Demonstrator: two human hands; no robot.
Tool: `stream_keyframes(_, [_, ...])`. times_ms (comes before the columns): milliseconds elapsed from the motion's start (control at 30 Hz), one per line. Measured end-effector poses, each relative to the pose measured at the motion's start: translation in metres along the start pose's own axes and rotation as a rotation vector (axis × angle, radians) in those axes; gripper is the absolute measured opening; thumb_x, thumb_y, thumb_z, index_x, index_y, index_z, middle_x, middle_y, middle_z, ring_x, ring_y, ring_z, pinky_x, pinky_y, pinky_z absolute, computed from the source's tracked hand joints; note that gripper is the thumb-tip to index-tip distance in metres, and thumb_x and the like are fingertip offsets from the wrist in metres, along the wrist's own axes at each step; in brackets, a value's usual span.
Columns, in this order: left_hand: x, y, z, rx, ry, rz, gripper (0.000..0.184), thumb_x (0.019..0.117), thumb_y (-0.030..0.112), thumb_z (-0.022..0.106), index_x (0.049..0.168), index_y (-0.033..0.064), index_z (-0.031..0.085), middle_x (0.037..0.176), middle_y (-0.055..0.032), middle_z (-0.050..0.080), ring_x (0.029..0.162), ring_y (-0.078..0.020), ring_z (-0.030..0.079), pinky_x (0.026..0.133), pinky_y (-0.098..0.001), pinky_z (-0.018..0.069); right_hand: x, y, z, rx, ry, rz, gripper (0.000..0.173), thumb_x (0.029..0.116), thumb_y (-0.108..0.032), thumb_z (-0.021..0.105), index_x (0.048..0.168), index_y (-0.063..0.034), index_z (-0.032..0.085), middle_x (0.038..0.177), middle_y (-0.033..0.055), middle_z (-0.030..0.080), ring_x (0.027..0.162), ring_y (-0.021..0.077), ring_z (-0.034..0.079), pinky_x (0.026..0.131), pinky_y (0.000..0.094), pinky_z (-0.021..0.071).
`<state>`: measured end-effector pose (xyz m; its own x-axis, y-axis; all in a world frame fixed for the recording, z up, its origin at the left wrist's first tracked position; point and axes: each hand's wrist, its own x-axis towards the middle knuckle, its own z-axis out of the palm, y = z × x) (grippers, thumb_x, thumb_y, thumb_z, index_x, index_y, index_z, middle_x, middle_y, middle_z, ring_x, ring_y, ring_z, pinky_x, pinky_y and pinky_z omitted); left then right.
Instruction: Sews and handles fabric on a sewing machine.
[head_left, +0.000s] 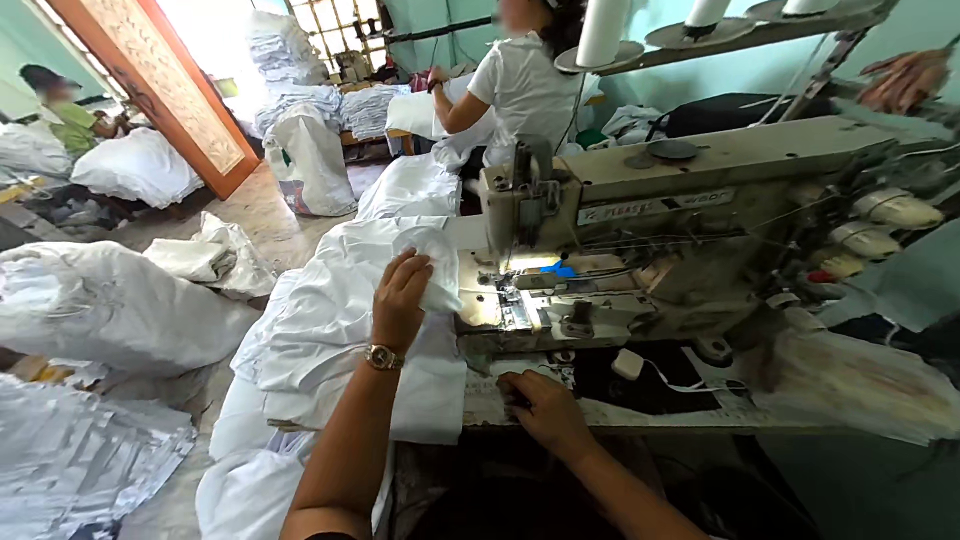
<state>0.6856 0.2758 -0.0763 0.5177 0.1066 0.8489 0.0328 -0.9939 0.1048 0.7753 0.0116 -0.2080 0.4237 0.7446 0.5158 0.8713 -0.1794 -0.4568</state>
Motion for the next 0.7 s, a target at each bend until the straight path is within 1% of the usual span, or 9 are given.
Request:
stream_keyframes(167, [-0.024,0.012,-0.008,0.035,0.004,0.028,0.022,0.0872,-0.009,0.064,0.101,0.0035,0.076,0.123,-0.0122,0.072,0.131,-0.0314,0.060,0.111,-0.0440,0.0484,0.001,0.003,0.003,-0.013,0.021,-0.009,0.028,0.0804,-0.019,0.068,0.107,-0.0134,0.078,0.082,0.0054,0.070,0.074,0.0230,0.071,0.066,0.0425,0.0600])
stream_keyframes(233, [-0.030,0.017,-0.010,0.053,-0.024,0.031,0.022,0.0873,-0.008,0.063,0.100,0.0043,0.076,0.125,-0.0125,0.071,0.131,-0.0321,0.059,0.111,-0.0451,0.0481,0.006,-0.001,-0.004,0.015,-0.088,0.085,0.026,0.0845,-0.020,0.069,0.109,-0.0154,0.078,0.086,0.0055,0.071,0.077,0.0234,0.071,0.069,0.0447,0.0599])
stream_keyframes(300, [-0.032,0.020,-0.015,0.079,-0.052,0.038,0.022,0.0876,-0.008,0.064,0.100,0.0058,0.077,0.126,-0.0125,0.070,0.131,-0.0326,0.058,0.110,-0.0457,0.0480,0.021,-0.011,-0.023,0.116,-0.326,0.293,0.034,0.0951,-0.030,0.068,0.126,-0.0167,0.072,0.105,0.0080,0.074,0.094,0.0247,0.072,0.085,0.0496,0.0586])
stream_keyframes(333, [-0.032,0.021,-0.017,0.094,-0.061,0.043,0.022,0.0883,-0.007,0.063,0.100,0.0065,0.076,0.126,-0.0122,0.070,0.131,-0.0326,0.058,0.110,-0.0457,0.0483,0.030,-0.014,-0.031,0.180,-0.413,0.357,0.044,0.0963,-0.037,0.069,0.135,-0.0166,0.065,0.114,0.0097,0.072,0.099,0.0254,0.071,0.091,0.0504,0.0568])
stream_keyframes(367, [-0.033,0.022,-0.019,0.103,-0.067,0.047,0.022,0.0884,-0.007,0.063,0.099,0.0068,0.077,0.125,-0.0122,0.071,0.131,-0.0328,0.059,0.109,-0.0459,0.0489,0.037,-0.017,-0.039,0.228,-0.436,0.363,0.050,0.0960,-0.039,0.069,0.139,-0.0155,0.061,0.116,0.0120,0.070,0.099,0.0262,0.069,0.091,0.0505,0.0559])
stream_keyframes(433, [-0.034,0.024,-0.022,0.114,-0.088,0.054,0.022,0.0897,-0.006,0.062,0.099,0.0069,0.077,0.125,-0.0122,0.071,0.129,-0.0328,0.060,0.108,-0.0460,0.0498,0.045,-0.024,-0.049,0.233,-0.322,0.248,0.045,0.0971,-0.034,0.066,0.137,-0.0141,0.063,0.113,0.0121,0.069,0.097,0.0243,0.068,0.087,0.0462,0.0573])
stream_keyframes(533, [-0.038,0.028,-0.024,0.112,-0.107,0.071,0.021,0.0890,-0.006,0.062,0.100,0.0061,0.076,0.125,-0.0129,0.071,0.129,-0.0335,0.060,0.107,-0.0469,0.0501,0.066,-0.036,-0.058,0.091,-0.048,0.054,0.032,0.0967,-0.025,0.064,0.126,-0.0153,0.072,0.103,0.0106,0.069,0.088,0.0229,0.068,0.077,0.0405,0.0588])
stream_keyframes(600, [-0.039,0.032,-0.026,0.109,-0.116,0.066,0.022,0.0887,-0.007,0.062,0.100,0.0063,0.076,0.125,-0.0126,0.070,0.129,-0.0334,0.060,0.107,-0.0473,0.0500,0.087,-0.043,-0.062,-0.053,0.023,0.004,0.029,0.0967,-0.022,0.064,0.122,-0.0150,0.074,0.099,0.0122,0.069,0.088,0.0282,0.068,0.076,0.0453,0.0585])
stream_keyframes(700, [-0.040,0.038,-0.029,0.099,-0.100,0.075,0.023,0.0897,-0.006,0.061,0.100,0.0071,0.076,0.124,-0.0115,0.071,0.129,-0.0321,0.060,0.107,-0.0458,0.0505,0.117,-0.045,-0.054,-0.171,0.018,-0.028,0.024,0.0966,-0.017,0.064,0.118,-0.0116,0.075,0.095,0.0149,0.069,0.084,0.0328,0.069,0.070,0.0512,0.0579])
